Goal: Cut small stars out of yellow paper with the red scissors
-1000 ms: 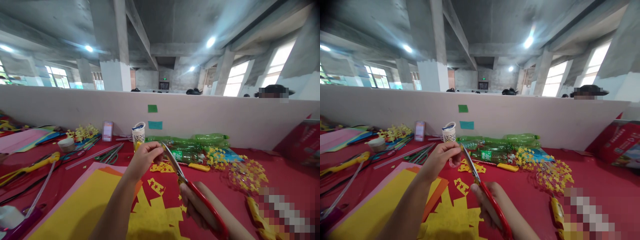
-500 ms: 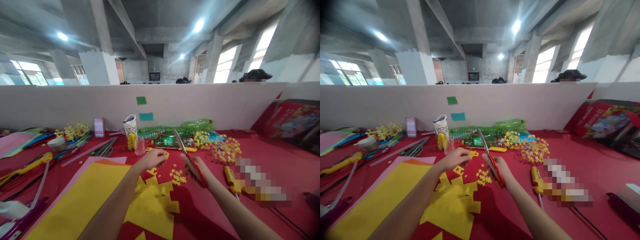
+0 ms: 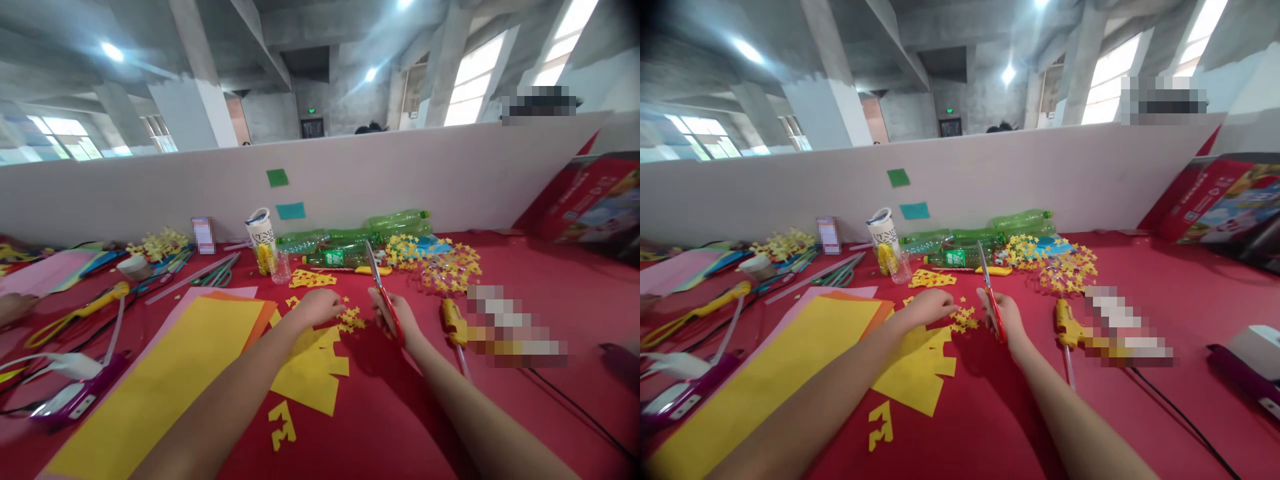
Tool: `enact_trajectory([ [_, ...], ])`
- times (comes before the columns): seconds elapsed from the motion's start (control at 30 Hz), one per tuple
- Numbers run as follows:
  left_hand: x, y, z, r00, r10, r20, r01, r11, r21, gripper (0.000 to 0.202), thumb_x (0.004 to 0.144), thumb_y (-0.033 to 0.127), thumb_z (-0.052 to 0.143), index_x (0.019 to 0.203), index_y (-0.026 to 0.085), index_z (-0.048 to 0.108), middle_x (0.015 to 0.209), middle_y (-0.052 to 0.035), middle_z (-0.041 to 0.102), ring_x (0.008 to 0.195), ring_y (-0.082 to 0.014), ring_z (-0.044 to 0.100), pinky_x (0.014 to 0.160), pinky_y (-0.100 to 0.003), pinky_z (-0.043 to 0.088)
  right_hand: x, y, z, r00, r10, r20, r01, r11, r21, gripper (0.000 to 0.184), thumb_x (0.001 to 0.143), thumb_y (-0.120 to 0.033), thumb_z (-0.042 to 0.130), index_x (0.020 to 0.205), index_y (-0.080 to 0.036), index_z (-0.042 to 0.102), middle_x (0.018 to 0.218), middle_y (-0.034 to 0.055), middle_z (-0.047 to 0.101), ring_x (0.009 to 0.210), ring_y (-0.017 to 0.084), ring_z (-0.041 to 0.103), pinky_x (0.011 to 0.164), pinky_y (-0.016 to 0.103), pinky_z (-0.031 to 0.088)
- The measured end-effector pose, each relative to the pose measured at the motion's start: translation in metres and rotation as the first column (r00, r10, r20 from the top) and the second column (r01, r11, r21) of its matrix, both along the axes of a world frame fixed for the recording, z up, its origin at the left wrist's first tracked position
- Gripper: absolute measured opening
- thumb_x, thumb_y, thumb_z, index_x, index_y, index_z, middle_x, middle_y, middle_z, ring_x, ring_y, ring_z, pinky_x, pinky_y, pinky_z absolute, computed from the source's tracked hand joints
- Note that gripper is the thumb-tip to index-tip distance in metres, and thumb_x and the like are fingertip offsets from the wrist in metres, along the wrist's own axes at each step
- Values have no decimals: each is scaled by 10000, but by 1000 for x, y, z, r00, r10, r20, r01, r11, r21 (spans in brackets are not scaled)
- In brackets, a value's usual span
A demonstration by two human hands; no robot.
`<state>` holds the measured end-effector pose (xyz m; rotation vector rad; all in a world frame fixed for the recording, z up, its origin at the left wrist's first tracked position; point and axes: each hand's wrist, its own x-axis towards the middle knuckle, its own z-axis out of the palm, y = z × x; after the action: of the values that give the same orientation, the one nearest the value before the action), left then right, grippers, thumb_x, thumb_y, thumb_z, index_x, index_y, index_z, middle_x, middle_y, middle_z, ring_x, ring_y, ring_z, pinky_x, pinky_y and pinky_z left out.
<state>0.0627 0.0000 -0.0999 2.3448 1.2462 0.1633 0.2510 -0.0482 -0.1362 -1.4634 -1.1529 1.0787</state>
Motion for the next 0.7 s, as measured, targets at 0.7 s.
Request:
enact_trajectory([
  [0.7, -126, -150, -36, 996, -80, 36, 80, 997, -18, 174, 943, 244, 330, 893, 205, 492, 958, -61, 530, 890, -180, 482, 822, -305, 385, -2, -4, 1, 996, -14, -87, 17, 1000, 25, 378, 778, -534, 565, 633, -195, 480, 321, -62, 444, 282, 94, 418, 303, 185, 318],
])
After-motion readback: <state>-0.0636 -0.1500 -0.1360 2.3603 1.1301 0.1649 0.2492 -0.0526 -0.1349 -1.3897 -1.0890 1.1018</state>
